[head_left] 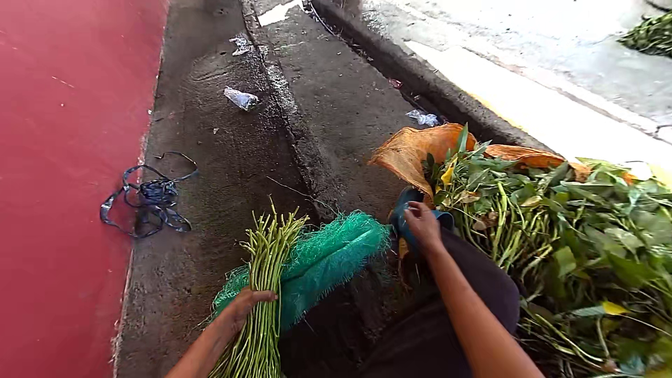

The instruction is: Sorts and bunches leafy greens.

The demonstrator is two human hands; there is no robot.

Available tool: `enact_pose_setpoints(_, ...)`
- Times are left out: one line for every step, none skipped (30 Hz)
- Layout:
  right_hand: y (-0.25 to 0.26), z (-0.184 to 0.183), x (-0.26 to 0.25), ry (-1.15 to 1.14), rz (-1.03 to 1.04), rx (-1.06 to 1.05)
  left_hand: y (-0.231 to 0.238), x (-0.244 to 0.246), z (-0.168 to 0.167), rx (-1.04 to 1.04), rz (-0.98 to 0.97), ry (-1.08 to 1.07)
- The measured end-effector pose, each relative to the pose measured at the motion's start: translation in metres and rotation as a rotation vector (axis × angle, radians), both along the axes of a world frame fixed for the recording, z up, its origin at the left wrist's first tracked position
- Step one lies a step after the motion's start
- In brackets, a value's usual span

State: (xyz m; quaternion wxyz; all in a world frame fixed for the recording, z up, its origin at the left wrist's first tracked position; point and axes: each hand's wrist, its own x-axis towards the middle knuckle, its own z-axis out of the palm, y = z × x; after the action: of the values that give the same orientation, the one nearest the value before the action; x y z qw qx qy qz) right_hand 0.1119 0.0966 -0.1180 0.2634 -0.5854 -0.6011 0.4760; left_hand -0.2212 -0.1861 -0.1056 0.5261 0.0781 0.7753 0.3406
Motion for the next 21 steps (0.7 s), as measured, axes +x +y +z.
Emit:
enact_pose_setpoints(-0.002,0.016,0.013,-0.050,-0.003,0.079,0.000,-0.001,-0.001,0.001,0.006,-0.009)
enact_pose_setpoints(-0.010,0.031,0.020,-0.060,0.039,0.150,0.000,-0.001,-0.003,0.003,0.010,-0.017)
enact_pose_setpoints(-0.019,0.042,0.024,-0.046,0.133,0.185,-0.001,-0.001,-0.005,0.003,0.010,-0.025)
enact_pose_setpoints(-0.027,0.046,0.024,-0.025,0.271,0.168,-0.001,-0.002,-0.006,0.000,0.008,-0.027)
enact_pose_setpoints(-0.033,0.047,0.021,-0.021,0.414,0.109,-0.001,-0.002,-0.006,-0.002,0.009,-0.024)
enact_pose_setpoints(-0.036,0.044,0.015,-0.054,0.508,0.040,0.000,-0.003,-0.006,-0.001,0.009,-0.023)
enact_pose_setpoints(-0.038,0.040,0.008,-0.103,0.518,0.002,0.000,-0.002,-0.006,-0.003,0.006,-0.020)
enact_pose_setpoints(-0.040,0.033,0.001,-0.146,0.458,-0.009,0.000,-0.002,-0.006,-0.006,0.004,-0.017)
enact_pose_setpoints(-0.040,0.027,-0.006,-0.174,0.369,-0.031,0.001,-0.002,-0.005,-0.010,0.004,-0.010)
enact_pose_setpoints(-0.040,0.020,-0.013,-0.189,0.288,-0.068,0.001,-0.001,-0.004,-0.015,0.007,-0.005)
enact_pose_setpoints(-0.040,0.013,-0.019,-0.205,0.246,-0.118,0.000,0.000,-0.004,-0.019,0.012,0.000)
enact_pose_setpoints(-0.041,0.008,-0.023,-0.224,0.254,-0.174,0.000,0.000,-0.004,-0.018,0.012,0.004)
enact_pose_setpoints(-0.042,0.003,-0.024,-0.249,0.296,-0.226,0.000,0.000,-0.005,-0.009,0.010,0.003)
enact_pose_setpoints(-0.043,0.000,-0.023,-0.283,0.349,-0.268,0.000,-0.001,-0.006,-0.001,0.012,0.002)
enact_pose_setpoints(-0.044,0.001,-0.019,-0.343,0.406,-0.297,0.001,-0.003,-0.006,0.003,0.011,-0.001)
enact_pose_setpoints(-0.044,0.004,-0.011,-0.419,0.467,-0.316,0.002,-0.003,-0.006,0.005,0.011,-0.002)
enact_pose_setpoints(-0.044,0.004,-0.002,-0.483,0.527,-0.328,0.001,-0.003,-0.006,0.001,0.011,-0.003)
enact_pose_setpoints(-0.045,0.003,0.005,-0.527,0.581,-0.345,0.000,-0.003,-0.006,-0.007,0.010,-0.005)
enact_pose_setpoints(-0.046,0.001,0.010,-0.561,0.623,-0.363,0.000,-0.003,-0.006,-0.011,0.010,-0.007)
enact_pose_setpoints(-0.047,0.000,0.012,-0.594,0.639,-0.377,0.000,-0.004,-0.007,-0.012,0.012,-0.009)
enact_pose_setpoints(-0.049,0.003,0.012,-0.626,0.620,-0.376,0.000,-0.004,-0.008,-0.010,0.014,-0.009)
